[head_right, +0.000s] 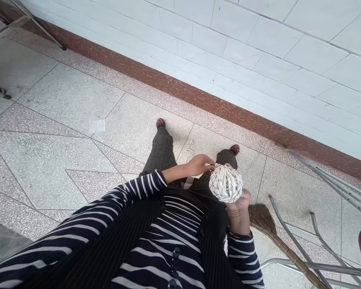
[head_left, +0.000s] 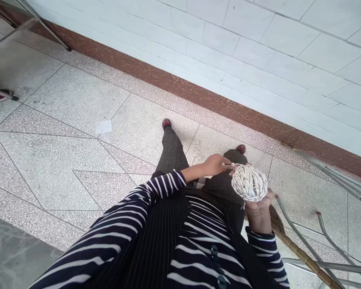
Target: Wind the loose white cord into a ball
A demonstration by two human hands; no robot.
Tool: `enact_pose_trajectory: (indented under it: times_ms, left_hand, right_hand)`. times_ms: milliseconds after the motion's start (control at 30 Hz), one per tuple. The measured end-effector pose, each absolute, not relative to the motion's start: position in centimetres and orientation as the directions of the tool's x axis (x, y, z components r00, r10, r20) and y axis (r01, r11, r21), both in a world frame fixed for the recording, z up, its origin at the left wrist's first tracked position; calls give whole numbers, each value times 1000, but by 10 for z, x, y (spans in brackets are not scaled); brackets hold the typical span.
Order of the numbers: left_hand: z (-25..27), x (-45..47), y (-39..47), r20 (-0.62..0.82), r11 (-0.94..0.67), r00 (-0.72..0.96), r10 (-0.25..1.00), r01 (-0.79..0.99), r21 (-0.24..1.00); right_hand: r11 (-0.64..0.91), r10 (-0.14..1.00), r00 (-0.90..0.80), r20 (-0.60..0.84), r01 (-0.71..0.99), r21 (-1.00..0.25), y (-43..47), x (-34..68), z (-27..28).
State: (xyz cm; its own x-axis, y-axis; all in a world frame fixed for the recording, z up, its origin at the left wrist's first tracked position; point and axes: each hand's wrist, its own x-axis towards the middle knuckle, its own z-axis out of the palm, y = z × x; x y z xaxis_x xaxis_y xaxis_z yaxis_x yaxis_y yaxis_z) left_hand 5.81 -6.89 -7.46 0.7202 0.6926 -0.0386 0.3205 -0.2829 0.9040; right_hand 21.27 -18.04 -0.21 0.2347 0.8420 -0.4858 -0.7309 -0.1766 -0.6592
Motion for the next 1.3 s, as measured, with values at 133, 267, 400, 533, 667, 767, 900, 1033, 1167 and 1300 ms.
enact_pose_trajectory:
  times_ms: [133, 267, 400, 533, 667, 767, 900, 1033, 1167, 1300]
  left_hand:
    - [-68, 36, -52, -118, -149, 641, 759, 347, 926]
    - [-66, 10, -32, -173, -119, 544, 821, 459, 880]
    - [-71, -3, -18, -228, -94, 469, 854, 568, 818]
    - [-75, -10, -11, -156, -247, 452, 878, 709, 661]
    - [-76, -23, -1, -107, -287, 378, 920, 833, 473]
    - [-75, -29, 2, -116, -261, 343, 932, 860, 439]
    - [-66, -21, -9, -108, -256, 380, 919, 780, 571]
    - [-52, -16, -16, -83, -235, 448, 890, 606, 760]
    - [-47, -27, -7, -92, -102, 312, 946, 553, 827]
    - [-50, -35, 2, -90, -75, 269, 959, 546, 834]
  right_hand:
    - [-127, 824, 280, -492, -756, -643, -184, 227, -10]
    - [-111, 807, 273, -524, -801, -588, -184, 233, -19]
    - [-157, 828, 193, -526, -821, -549, -181, 228, -24]
    - [-155, 827, 220, -517, -795, -586, -176, 229, -20]
    - [-102, 835, 263, -483, -789, -605, -171, 233, -14]
    - [-99, 848, 246, -469, -795, -598, -168, 233, -11]
    - [-104, 862, 246, -444, -771, -628, -163, 231, -6]
    - [-55, 860, 281, -427, -779, -624, -156, 237, -4]
    - [-23, 846, 310, -435, -793, -609, -155, 247, -12]
    - [-39, 841, 288, -458, -812, -583, -156, 245, -19]
